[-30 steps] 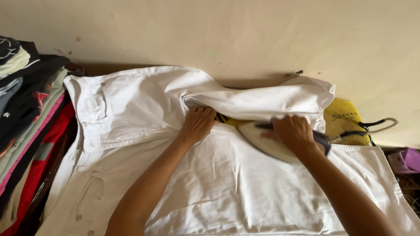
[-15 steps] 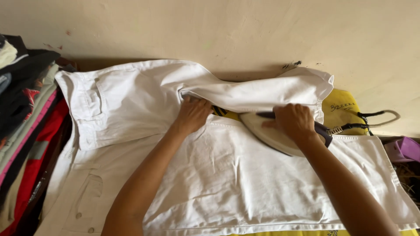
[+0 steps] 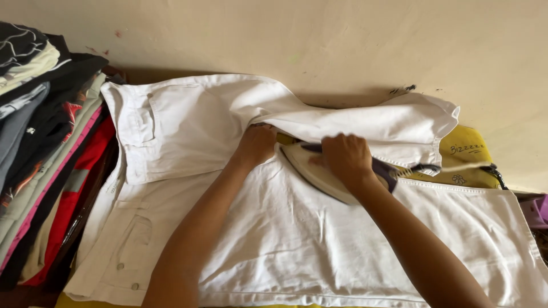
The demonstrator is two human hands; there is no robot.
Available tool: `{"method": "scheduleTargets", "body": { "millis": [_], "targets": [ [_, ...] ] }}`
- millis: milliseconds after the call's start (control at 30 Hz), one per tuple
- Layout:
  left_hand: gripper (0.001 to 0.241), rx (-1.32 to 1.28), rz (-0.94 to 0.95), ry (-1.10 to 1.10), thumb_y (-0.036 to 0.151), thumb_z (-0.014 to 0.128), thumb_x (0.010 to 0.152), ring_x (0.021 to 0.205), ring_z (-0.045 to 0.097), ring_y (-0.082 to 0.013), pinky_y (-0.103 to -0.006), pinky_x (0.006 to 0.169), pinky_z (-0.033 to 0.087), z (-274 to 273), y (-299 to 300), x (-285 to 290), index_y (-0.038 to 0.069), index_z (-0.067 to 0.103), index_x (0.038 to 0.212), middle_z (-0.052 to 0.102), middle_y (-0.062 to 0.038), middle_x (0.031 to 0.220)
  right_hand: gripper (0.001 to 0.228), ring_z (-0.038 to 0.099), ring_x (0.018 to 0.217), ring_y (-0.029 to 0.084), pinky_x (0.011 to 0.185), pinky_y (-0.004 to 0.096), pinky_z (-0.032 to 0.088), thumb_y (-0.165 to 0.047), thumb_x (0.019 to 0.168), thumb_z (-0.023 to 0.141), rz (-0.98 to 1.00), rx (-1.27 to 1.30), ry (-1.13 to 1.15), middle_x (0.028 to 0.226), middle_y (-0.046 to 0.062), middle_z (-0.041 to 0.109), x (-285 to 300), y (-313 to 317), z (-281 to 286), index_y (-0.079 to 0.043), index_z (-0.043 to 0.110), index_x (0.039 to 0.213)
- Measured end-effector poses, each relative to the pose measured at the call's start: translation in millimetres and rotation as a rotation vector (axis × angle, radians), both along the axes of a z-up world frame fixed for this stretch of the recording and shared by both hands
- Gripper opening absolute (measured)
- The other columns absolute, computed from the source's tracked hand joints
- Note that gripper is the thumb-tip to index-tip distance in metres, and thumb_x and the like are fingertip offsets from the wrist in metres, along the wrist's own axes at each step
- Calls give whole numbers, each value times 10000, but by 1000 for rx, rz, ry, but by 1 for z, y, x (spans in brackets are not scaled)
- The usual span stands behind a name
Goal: The person irons a pair of white pants on a yellow ironing board, smoothing the fabric with an iron and adjusting the garment to remove wrinkles. After ironing, the person folds the pants into a neat stack and places them on a pile of other folded clothes.
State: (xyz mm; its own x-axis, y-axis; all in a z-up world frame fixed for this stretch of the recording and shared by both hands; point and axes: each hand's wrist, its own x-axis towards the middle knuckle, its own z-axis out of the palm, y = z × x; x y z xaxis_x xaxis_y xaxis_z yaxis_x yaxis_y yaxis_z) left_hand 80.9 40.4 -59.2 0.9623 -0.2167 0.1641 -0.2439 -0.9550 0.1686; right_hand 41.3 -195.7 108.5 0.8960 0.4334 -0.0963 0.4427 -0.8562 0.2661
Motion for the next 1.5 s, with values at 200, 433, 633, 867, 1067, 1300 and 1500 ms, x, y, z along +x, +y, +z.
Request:
{"method": "scheduleTargets", "body": {
  "millis": [200,433,633,867,1067,1300,1500],
  "targets": [
    [196,-36,-25,-67,134,601,879,976,737,-321,-446,919,507,30,-5,-21,67,702,1033,738,-111,1015,622,762,980,347,814,466,606,-773,817,599,-76,-53,15,941,112,767,-50,-24,17,-207,733,1037],
    [164,-249,-174,-421,52,535,998,1041,661,-368,-439,907,526,81,-28,-132,14,629,1126,631,-157,993,621,764,972,340,802,454,603,-762,745,701,2,-5,-10,928,116,777,-37,-13,11,-202,779,1002],
    [299,-425,-629,-397,103,567,1012,1123,599,-494,-606,1017,493,107,-43,-307,-110,591,1221,607,-309,1193,267,648,428,256,352,439,430,-479,943,597,434,-70,31,500,6,627,-199,-120,-2,-292,610,753],
    [522,52,-542,-175,315,483,1019,1503,373,-316,-622,1167,288,84,-3,-385,128,506,1506,434,-103,1623,709,781,1131,201,926,559,552,-1002,719,332,-449,-475,349,1180,-192,738,-204,-243,25,-482,614,1109],
    [484,116,-412,-270,35,519,1020,1462,441,-361,-552,1224,355,84,51,-423,19,458,1500,461,-192,1567,434,779,935,168,784,372,625,-783,790,557,-229,-339,361,993,-122,756,-226,-196,16,-423,578,1033],
    [474,149,-318,-213,-3,400,1039,1496,403,-350,-514,1261,316,92,81,-443,-14,411,1513,412,-189,1604,34,712,647,283,601,425,536,-126,893,562,707,166,129,791,58,717,-260,25,15,-138,594,896],
    [428,37,-309,-200,16,389,1065,1484,427,-324,-509,1258,329,90,82,-444,0,460,1487,448,-177,1579,227,731,787,275,675,470,547,-450,894,686,555,112,310,865,-38,740,-248,-54,6,-262,600,987]
  ]
}}
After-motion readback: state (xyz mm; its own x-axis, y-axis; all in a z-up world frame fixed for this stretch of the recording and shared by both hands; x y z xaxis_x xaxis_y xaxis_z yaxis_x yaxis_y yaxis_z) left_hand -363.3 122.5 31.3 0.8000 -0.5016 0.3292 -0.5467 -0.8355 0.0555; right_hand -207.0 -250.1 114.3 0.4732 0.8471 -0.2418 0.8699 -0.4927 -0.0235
